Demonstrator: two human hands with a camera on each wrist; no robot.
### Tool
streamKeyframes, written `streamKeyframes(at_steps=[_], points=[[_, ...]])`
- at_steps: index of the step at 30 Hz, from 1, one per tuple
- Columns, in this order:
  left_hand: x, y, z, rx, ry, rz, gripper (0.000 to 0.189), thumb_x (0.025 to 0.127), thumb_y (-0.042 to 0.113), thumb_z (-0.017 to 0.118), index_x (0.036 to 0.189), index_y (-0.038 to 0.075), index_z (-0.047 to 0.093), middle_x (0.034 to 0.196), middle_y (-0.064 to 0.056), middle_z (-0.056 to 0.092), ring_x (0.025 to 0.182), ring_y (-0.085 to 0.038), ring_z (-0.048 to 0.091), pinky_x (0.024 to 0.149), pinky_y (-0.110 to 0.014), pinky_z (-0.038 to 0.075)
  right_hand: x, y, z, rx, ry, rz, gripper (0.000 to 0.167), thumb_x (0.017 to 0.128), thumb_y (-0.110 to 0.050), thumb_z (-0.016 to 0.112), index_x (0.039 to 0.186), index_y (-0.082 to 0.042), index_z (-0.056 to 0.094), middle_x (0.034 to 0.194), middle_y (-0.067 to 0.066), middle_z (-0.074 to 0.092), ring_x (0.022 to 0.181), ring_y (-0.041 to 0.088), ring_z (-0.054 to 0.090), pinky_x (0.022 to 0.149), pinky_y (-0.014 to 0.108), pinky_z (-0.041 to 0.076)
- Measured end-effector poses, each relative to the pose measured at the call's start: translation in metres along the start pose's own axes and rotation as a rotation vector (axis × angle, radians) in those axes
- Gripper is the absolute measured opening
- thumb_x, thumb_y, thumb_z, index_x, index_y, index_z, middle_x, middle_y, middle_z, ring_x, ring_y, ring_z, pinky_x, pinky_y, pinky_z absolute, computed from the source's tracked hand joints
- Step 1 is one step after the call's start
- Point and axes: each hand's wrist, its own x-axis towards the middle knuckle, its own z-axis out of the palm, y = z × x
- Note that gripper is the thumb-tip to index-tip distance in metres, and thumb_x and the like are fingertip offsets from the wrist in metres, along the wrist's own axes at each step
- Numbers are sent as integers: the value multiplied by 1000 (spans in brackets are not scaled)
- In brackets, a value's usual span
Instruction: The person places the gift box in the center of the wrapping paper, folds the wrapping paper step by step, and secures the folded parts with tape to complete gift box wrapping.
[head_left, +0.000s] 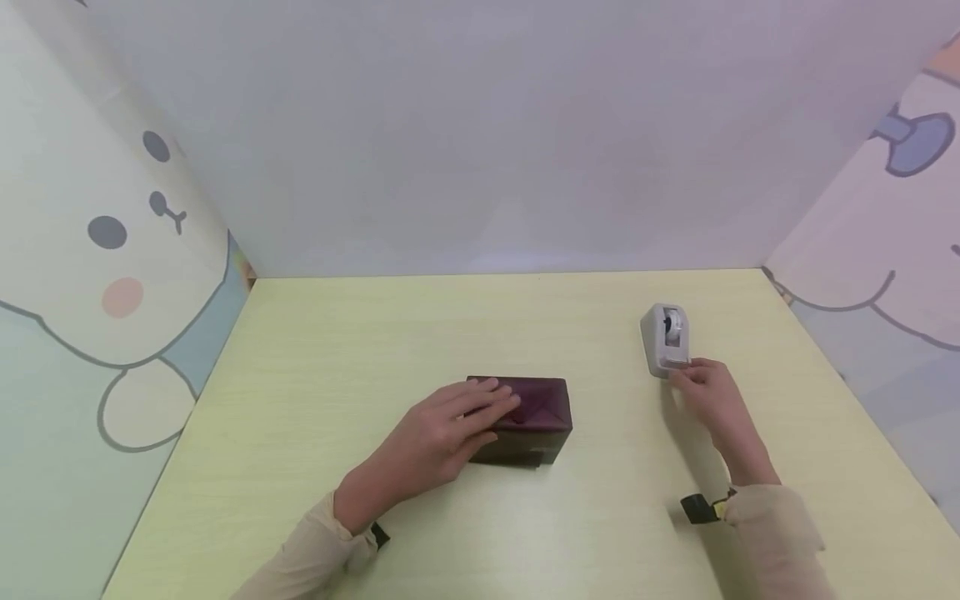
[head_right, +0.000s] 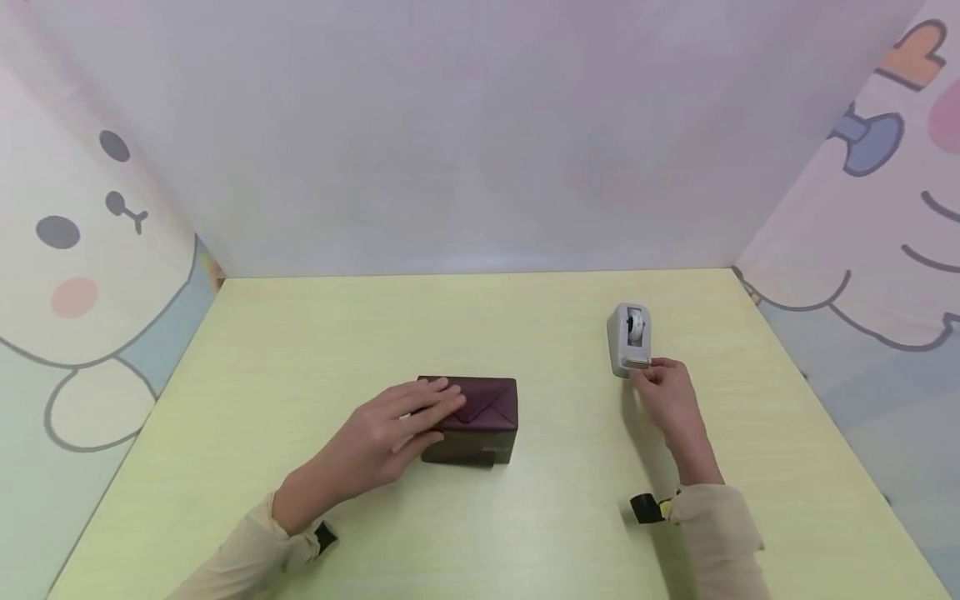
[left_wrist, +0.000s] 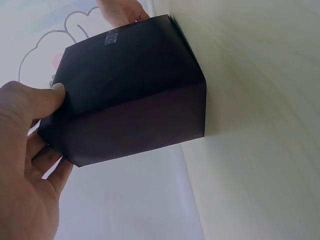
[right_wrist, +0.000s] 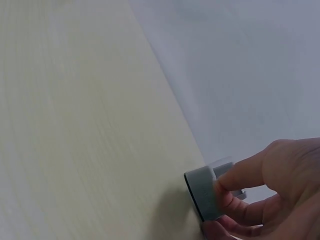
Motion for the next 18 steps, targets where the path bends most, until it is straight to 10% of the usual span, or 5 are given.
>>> streamKeyframes(at_steps=[5, 12, 18], points=[[0, -1, 1, -54, -3, -22, 53, 90, 16, 81, 140, 5, 66, 140, -9, 69, 133, -26, 65, 113, -38, 51, 1, 3, 4, 25, 36, 48, 48, 106, -23, 47, 108, 22, 64, 155, 38, 37, 129, 43, 40, 83, 27, 38], [1, -1, 1, -72, -9, -18, 48, 91, 14, 80, 137, 6, 68, 141, -8, 69, 134, -26, 63, 115, -39, 49, -4, 10, 13, 11, 54, 6, 39, 100, -10, 52, 107, 26, 64, 155, 43, 27, 139, 55, 32, 106, 58, 41], [0, 0, 0, -51, -30, -22, 47, 93, 14, 79, 138, 7, 67, 144, -9, 65, 134, -25, 61, 114, -38, 50, -13, 6, 1, -22, -31, -81, 41, 107, -19, 52, 104, 19, 66, 121, 34, 60, 104, 34, 56, 81, 35, 47]])
